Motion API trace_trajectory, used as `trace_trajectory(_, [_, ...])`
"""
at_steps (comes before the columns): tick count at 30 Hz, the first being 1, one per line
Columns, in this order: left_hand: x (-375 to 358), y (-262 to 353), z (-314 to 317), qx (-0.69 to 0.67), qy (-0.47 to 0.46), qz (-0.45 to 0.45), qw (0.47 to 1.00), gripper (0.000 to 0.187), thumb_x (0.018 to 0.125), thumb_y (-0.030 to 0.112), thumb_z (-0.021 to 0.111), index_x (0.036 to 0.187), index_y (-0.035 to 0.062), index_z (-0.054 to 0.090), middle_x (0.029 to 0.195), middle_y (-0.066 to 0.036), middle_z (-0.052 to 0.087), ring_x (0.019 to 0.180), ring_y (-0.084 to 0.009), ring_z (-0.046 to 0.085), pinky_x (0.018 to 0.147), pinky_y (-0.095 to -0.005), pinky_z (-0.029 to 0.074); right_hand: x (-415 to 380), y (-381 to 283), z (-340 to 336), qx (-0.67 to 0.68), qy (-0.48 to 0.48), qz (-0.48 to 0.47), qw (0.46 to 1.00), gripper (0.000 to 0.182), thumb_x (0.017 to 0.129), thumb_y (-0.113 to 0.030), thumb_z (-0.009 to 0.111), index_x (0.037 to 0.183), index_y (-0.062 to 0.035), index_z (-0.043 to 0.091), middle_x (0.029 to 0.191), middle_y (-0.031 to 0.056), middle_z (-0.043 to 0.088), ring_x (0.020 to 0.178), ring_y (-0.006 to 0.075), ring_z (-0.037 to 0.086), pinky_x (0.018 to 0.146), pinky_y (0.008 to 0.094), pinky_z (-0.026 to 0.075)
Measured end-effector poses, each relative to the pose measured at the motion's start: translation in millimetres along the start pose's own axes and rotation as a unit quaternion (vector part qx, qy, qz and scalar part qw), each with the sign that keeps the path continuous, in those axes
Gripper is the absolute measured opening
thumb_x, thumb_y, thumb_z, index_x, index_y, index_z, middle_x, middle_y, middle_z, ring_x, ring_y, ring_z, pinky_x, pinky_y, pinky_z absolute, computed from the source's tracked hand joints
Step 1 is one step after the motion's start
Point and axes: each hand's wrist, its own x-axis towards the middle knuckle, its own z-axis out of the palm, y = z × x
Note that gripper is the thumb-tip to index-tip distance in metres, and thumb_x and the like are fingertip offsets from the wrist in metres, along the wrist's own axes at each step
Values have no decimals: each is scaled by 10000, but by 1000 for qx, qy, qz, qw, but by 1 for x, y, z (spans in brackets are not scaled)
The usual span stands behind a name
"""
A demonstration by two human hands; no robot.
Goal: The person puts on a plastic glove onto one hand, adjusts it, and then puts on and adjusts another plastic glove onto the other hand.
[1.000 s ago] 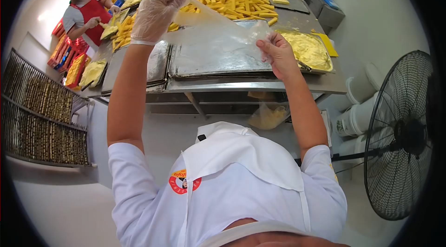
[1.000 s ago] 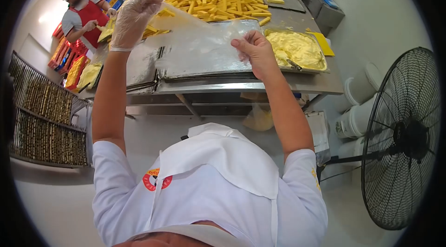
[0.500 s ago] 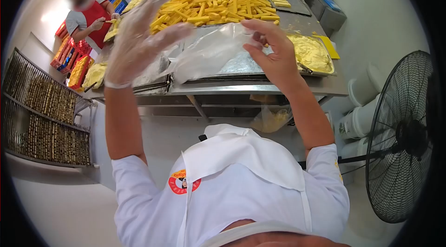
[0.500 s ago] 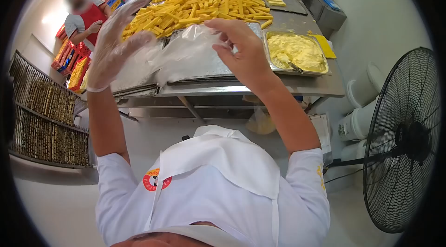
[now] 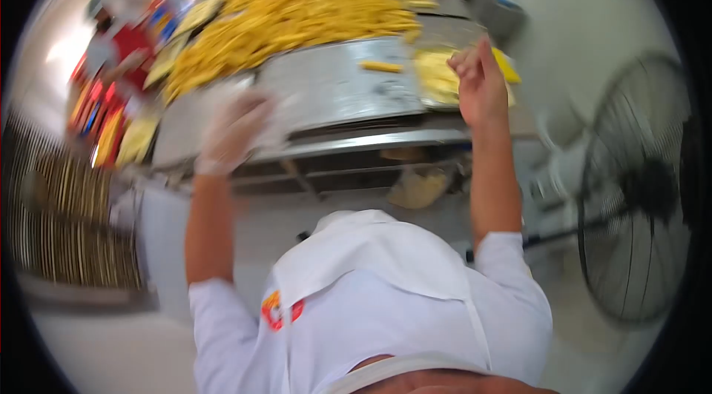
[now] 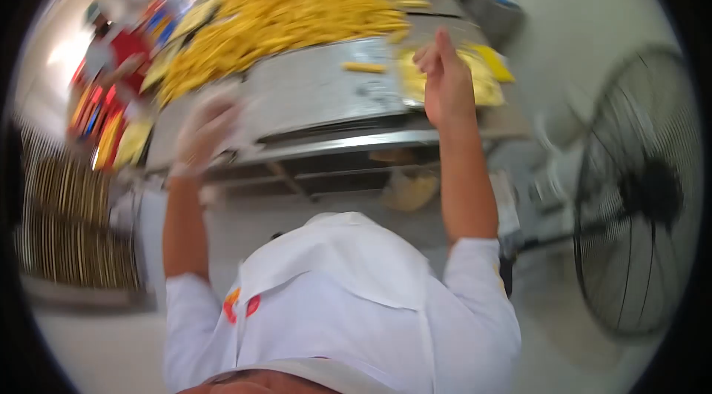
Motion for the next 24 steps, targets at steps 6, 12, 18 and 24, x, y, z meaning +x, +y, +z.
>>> trace_trajectory(6, [-24, -2, -36, -101, 51, 3, 994, 100, 933, 130, 600, 967, 39, 627, 831, 66, 517, 748, -37, 462, 660, -198, 384, -21, -140, -75, -381, 321, -279, 821, 317, 966, -397, 609, 951, -81, 602, 721, 54, 556, 681, 198, 557, 703, 357, 463])
trace_trajectory(12, [-19, -6, -23, -102, 82, 43, 990, 168, 945, 86, 591, 1085, 6, 636, 944, 40, 579, 843, -45, 523, 761, -206, 433, -51, -221, -73, -909, 208, -245, 267, 921, 765, -498, 726, 1475, -25, 377, 1599, 194, 226, 1494, 401, 116, 1195, 576, 74])
trace_trajectory(18, [-9, 18, 4, -141, 24, 92, 985, 170, 954, 172, 639, 1047, 29, 642, 926, 48, 573, 823, -37, 520, 737, -195, 426, -52, -260, -139, -973, 123, -125, 153, 842, 766, -552, 688, 1407, -42, 489, 1581, 190, 270, 1493, 364, 143, 1205, 534, 95])
trace_trajectory(24, [-5, 14, 8, -161, -48, 124, 978, 164, 953, 102, 608, 1074, -5, 637, 973, 20, 599, 891, -68, 549, 812, -220, 444, -68, -272, -175, -994, 86, -41, 62, 861, 775, -607, 656, 1458, -122, 456, 1592, 145, 274, 1506, 338, 103, 1217, 512, 72])
